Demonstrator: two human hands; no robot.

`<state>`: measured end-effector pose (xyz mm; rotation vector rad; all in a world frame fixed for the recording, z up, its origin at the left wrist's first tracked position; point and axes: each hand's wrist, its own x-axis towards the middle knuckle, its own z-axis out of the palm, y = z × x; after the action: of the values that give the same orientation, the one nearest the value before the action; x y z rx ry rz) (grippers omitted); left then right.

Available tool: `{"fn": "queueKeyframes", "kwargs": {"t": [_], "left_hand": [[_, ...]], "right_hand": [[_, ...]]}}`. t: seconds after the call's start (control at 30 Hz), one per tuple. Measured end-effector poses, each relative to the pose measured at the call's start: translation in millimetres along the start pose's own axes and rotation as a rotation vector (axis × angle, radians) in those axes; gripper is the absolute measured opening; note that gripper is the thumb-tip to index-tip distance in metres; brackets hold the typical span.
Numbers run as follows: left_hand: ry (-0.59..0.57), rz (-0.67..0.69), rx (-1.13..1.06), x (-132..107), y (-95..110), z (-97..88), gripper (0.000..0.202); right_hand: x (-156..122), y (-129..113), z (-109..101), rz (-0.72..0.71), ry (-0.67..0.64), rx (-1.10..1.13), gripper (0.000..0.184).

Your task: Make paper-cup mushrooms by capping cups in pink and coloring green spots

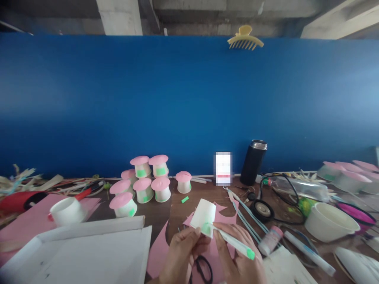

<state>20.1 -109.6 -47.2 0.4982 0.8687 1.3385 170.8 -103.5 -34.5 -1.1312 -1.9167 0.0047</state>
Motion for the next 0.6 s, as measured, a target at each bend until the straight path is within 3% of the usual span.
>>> {"fn": "queueKeyframes", "kwargs": {"t": [0.13, 0.4, 0.6], "left_hand": [[0.015, 0.003, -0.13, 0.4, 0.6, -0.1, 0.032], [-0.01, -0.002, -0.1, -1.7, -0.6, 0.5, 0.034], [-0.011, -0.001, -0.132, -0.4, -0.7, 0.7, 0.03]], "right_hand": [[-0.6, -3.4, -0.2, 0.017, -0.02, 0.021, 0.02], [-3.9, 4.8, 2.1, -0.004, 0.029, 0.029, 0.023], [-1.8, -0.4, 0.1, -0.023, -0.058, 0.048, 0.018]]}}
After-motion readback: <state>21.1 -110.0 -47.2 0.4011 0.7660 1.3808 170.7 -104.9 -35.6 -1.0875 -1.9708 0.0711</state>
